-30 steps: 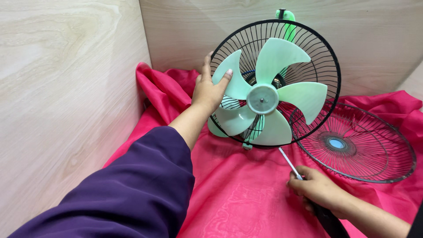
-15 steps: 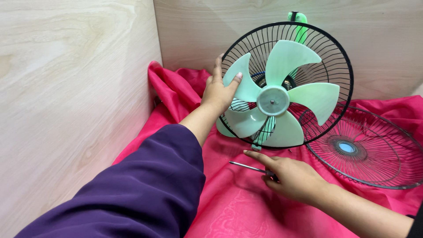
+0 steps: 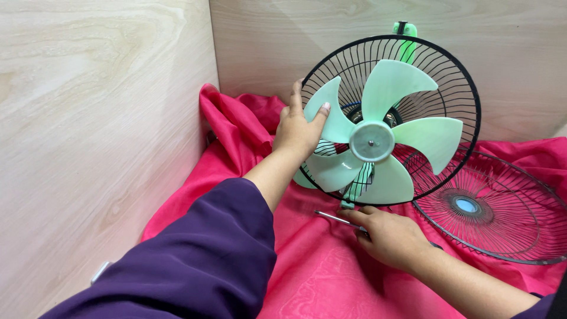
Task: The person disassembles a small electric fan by removing the front grille, unscrewing the fan blade hub with a screwdriver, and detaching the blade assembly from the motor. The fan is placed on a pink cloth on a wooden surface.
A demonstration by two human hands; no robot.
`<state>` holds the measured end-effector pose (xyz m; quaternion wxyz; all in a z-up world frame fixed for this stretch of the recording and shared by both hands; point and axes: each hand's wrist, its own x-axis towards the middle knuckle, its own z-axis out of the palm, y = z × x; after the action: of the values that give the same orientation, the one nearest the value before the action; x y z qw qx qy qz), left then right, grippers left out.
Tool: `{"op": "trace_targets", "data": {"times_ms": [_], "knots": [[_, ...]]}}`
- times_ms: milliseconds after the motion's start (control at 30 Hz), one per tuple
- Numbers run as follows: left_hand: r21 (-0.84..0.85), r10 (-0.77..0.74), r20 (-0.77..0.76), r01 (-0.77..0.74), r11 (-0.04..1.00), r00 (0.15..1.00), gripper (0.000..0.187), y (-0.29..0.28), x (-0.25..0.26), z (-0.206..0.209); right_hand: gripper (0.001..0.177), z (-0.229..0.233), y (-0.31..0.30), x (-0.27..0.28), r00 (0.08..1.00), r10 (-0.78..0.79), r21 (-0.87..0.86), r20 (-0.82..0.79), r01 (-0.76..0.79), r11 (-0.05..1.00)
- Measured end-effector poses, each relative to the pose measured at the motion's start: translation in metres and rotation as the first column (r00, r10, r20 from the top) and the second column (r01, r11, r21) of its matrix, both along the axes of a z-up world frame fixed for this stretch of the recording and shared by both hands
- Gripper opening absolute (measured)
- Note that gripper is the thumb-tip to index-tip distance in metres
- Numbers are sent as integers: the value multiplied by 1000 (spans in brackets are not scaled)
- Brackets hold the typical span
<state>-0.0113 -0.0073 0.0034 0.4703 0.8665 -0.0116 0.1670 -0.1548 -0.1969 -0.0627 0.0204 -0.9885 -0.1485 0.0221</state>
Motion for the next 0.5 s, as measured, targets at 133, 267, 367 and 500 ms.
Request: {"op": "trace_targets", "data": {"times_ms": [133, 267, 367, 500], "knots": [[7, 8, 34, -8, 1000, 999, 85, -5, -7, 0, 79, -2, 8, -2, 998, 57, 19, -3, -57, 998], [32, 25, -7, -25, 999, 1000, 85, -3, -12, 3, 82, -1, 12, 2, 1000, -5, -46, -30, 4, 999], [49, 22, -24, -21, 999, 999, 85, -2, -16, 6, 73, -5, 10, 1, 1000, -23, -70, 15, 24, 997], [65, 21, -22, -20, 998, 1000, 84, -4, -26, 9, 68, -12, 0, -3, 995, -16, -43, 97, 21, 999]]}}
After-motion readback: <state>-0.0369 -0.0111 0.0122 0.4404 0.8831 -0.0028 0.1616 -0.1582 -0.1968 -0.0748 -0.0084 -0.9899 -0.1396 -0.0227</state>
